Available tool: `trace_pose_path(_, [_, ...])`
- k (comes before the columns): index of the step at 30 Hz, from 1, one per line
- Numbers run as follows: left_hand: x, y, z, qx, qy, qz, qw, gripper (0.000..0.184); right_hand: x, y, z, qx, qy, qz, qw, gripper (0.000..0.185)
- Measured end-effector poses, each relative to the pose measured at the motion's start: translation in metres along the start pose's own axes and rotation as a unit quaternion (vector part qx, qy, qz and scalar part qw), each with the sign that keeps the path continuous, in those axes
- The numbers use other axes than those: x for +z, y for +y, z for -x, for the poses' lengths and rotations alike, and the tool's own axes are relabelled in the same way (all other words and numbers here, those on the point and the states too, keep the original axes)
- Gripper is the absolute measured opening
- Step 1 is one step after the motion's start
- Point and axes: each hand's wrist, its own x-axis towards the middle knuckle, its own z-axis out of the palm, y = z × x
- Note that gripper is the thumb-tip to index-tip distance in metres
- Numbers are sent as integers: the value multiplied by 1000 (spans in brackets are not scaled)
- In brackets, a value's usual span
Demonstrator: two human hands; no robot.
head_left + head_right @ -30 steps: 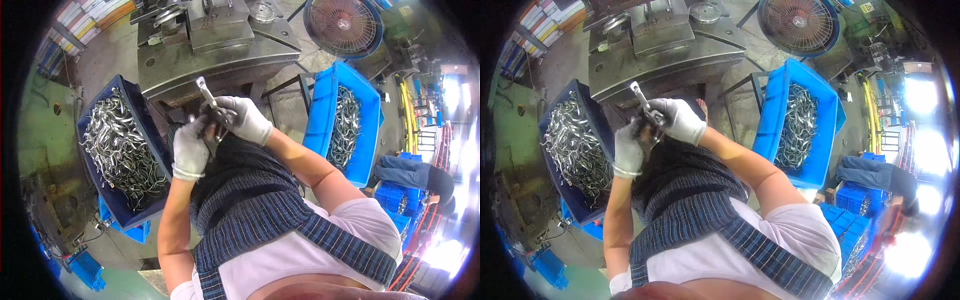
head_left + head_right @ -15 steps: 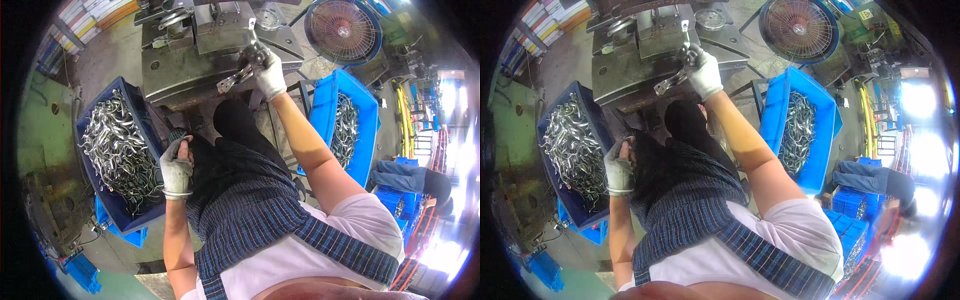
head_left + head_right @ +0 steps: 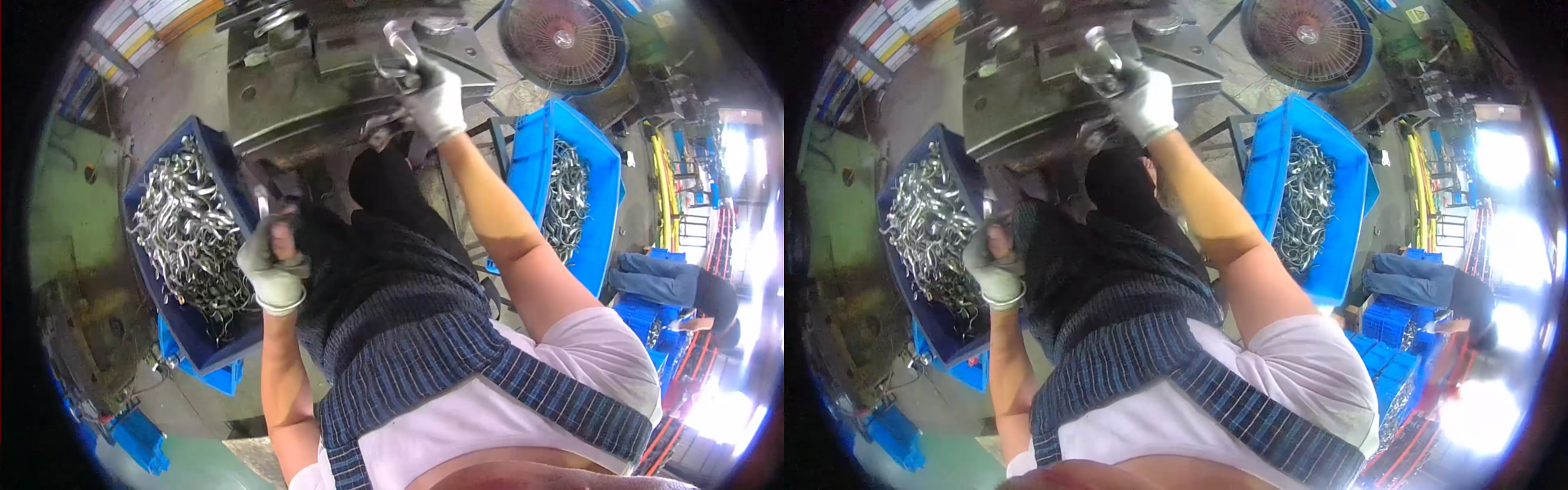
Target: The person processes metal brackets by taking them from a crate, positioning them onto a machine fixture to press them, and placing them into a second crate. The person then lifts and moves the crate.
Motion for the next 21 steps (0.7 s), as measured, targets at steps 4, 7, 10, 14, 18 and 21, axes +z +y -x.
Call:
trace_pose_path(4, [-13,4,-8,365,-68,-230,900,28,-24,-28,33,-124,-144,-58,980,20])
trace_pose_path(7, [-6,0,-4,435,-69,-188,878,33,-8,-45,71,15,-321,-298,899,20])
trace_pose_path(10, [10,13,-14,478,-246,-87,839,31,13,-42,100,-43,-395,-276,875,18])
trace_pose_path(14, [14,22,-31,407,-270,42,871,34,12,-47,106,155,-309,-393,852,14])
trace_pose_path(18, [-27,0,-7,187,-163,-98,964,43,-16,-40,68,4,-137,-220,966,17])
trace_pose_path(21, [-38,-52,23,56,-99,-117,987,27,-20,-29,35,-60,-44,-135,988,22])
